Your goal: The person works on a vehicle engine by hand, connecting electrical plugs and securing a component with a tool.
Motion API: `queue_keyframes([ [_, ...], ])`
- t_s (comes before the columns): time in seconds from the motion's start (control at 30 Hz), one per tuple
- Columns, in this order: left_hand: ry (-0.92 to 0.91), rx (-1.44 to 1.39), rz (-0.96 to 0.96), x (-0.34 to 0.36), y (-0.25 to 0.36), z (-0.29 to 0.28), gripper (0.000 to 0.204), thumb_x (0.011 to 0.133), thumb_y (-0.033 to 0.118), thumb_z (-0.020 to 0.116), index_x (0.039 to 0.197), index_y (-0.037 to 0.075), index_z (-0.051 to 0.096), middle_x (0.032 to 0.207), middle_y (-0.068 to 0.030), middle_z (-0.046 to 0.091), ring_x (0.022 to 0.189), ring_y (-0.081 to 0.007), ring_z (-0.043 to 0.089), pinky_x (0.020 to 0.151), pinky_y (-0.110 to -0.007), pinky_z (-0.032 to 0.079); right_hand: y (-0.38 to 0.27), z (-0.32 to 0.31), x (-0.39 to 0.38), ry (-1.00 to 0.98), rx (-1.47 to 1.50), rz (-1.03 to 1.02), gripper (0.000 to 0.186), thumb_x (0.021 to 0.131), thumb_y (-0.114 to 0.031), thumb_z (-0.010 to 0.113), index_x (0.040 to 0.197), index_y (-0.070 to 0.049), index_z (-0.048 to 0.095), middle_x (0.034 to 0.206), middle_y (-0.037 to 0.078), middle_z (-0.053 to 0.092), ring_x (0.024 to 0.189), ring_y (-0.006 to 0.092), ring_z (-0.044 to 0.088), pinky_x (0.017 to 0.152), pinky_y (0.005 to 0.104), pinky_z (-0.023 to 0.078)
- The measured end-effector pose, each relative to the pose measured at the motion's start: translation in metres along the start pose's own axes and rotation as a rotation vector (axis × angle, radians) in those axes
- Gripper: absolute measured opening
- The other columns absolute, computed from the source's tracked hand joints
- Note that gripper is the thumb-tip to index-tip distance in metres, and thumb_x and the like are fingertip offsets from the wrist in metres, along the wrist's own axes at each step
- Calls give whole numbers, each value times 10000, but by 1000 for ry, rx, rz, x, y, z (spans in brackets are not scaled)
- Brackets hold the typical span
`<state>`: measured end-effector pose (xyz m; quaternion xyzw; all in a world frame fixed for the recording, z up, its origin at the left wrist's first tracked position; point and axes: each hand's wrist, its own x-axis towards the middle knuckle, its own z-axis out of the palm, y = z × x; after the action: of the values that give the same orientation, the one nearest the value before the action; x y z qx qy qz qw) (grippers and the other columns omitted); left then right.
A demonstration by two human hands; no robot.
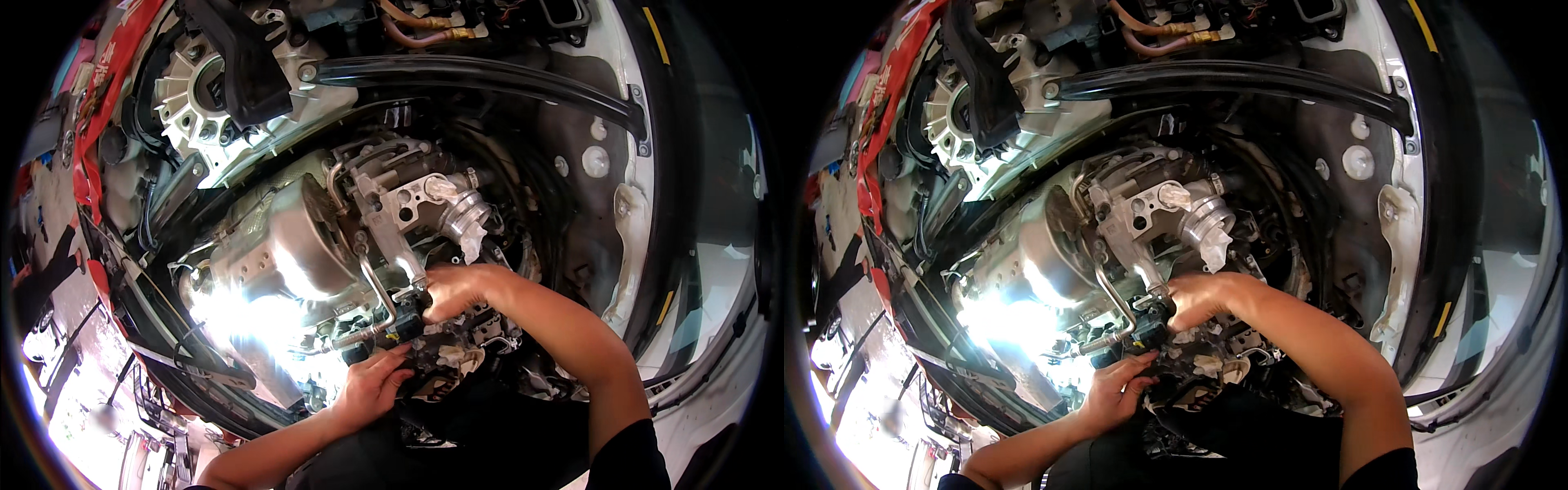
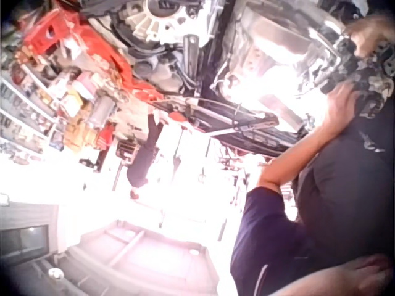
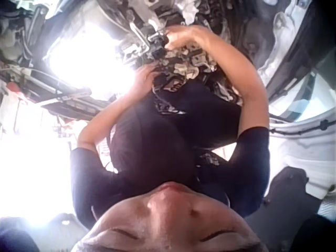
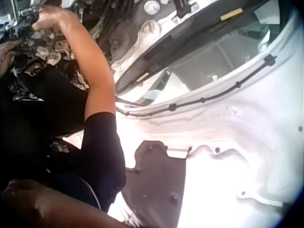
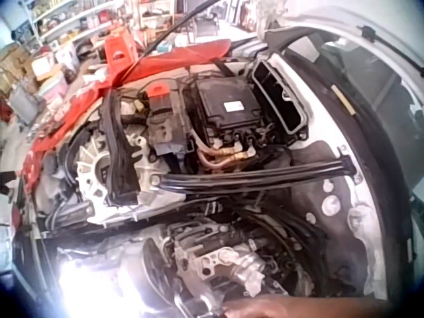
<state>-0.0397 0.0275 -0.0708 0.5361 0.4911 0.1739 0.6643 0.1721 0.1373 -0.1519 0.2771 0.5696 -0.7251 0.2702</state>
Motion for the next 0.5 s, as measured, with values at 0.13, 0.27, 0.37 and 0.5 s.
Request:
queue_keyframes([
  [0.13, -51, -5, -42, 10, 11, -5, 105, 813, 69, 631, 828, -25, 587, 837, -175, 626, 708, -345, 607, 633, -385, 502, 12, 9, 9, 55, -125, -42, 483, 750, -298, 576, 1153, -32, 580, 1144, 224, 605, 1047, 341, 581, 909, 413, 461],
  [0.27, -269, 160, -80, 16, 7, 0, 176, 762, 118, 622, 674, -16, 550, 701, -150, 576, 597, -359, 569, 580, -426, 491, 17, 11, 22, -119, -105, 162, 505, 743, -259, 570, 1164, 20, 561, 1175, 221, 593, 1098, 309, 566, 942, 381, 452],
  [0.37, -276, 299, -65, 14, 8, 1, 190, 738, 152, 617, 639, 6, 544, 668, -126, 555, 560, -338, 579, 549, -415, 507, -6, 1, 10, -100, -129, 235, 475, 761, -238, 540, 1163, 13, 565, 1200, 220, 577, 1130, 298, 544, 948, 369, 447],
  [0.5, -208, 484, -68, 15, 23, -8, 121, 711, 121, 624, 663, 30, 561, 724, -119, 578, 522, -310, 569, 502, -407, 496, -10, 2, 10, -77, -180, 185, 469, 756, -215, 528, 1158, 23, 567, 1208, 221, 567, 1151, 283, 531, 943, 373, 448],
])
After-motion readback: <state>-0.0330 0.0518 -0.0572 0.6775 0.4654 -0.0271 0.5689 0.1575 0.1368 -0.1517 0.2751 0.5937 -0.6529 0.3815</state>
